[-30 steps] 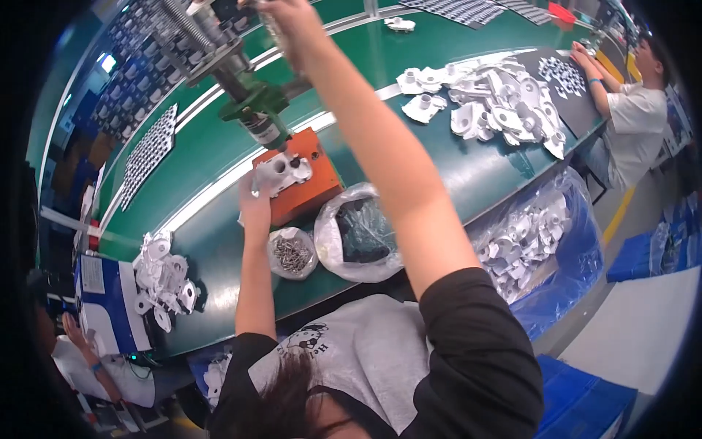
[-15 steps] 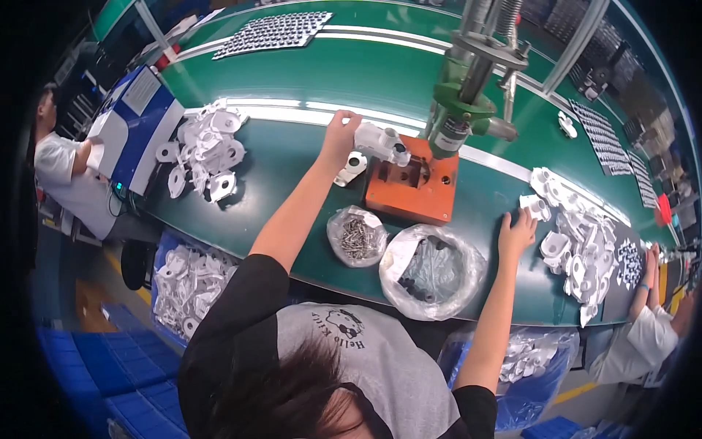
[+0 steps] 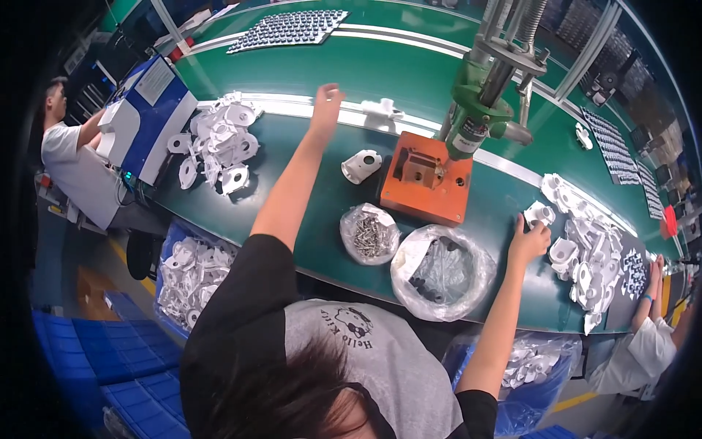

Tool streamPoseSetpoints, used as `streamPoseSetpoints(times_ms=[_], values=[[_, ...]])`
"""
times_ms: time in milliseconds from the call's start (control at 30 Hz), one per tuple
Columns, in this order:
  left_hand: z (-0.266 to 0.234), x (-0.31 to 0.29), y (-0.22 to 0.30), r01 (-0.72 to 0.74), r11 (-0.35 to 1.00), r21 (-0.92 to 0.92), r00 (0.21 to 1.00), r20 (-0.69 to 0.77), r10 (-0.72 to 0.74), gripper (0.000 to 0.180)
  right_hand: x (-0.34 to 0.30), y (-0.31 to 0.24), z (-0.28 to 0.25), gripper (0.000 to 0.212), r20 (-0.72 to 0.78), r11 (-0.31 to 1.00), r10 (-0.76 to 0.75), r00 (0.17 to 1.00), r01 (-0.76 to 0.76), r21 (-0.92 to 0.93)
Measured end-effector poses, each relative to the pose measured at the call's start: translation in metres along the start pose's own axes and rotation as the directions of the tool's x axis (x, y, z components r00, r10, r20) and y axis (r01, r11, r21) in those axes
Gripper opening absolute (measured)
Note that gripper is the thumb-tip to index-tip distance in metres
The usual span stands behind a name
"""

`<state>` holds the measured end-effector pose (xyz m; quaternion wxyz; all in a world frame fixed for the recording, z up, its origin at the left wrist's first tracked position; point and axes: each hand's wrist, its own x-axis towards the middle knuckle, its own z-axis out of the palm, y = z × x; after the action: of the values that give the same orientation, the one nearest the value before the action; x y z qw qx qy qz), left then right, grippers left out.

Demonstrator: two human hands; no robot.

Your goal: Assembling plastic housing components using a manual press machine and screws on a factory assembly line.

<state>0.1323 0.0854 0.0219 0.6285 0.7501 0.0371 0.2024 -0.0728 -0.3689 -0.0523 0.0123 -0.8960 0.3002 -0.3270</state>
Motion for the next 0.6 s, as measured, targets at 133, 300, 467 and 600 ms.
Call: streamPoseSetpoints(times_ms=[133, 300, 467, 600], values=[[-0.083, -0.037, -0.003, -0.328, 0.906, 0.267, 0.942, 0.017, 0.335, 0.047, 0.003, -0.008, -0.005, 0.043, 0.046, 0.998, 0.018, 0.999, -0.021, 0.057], [-0.181, -0.122, -0.006, -0.31, 0.466, 0.829, 0.921, 0.14, 0.364, 0.052, 0.004, 0.003, -0.011, 0.043, 0.07, 0.998, 0.026, 0.997, -0.03, 0.057], [-0.232, -0.146, -0.048, -0.27, 0.334, 0.903, 0.917, 0.136, 0.375, 0.034, 0.01, -0.004, -0.022, 0.035, 0.079, 0.999, 0.029, 0.996, -0.032, 0.037], [-0.236, -0.128, -0.06, -0.308, 0.31, 0.899, 0.819, 0.084, 0.568, 0.024, -0.005, -0.004, -0.034, 0.039, 0.014, 0.901, 0.017, 1.0, -0.022, 0.433]])
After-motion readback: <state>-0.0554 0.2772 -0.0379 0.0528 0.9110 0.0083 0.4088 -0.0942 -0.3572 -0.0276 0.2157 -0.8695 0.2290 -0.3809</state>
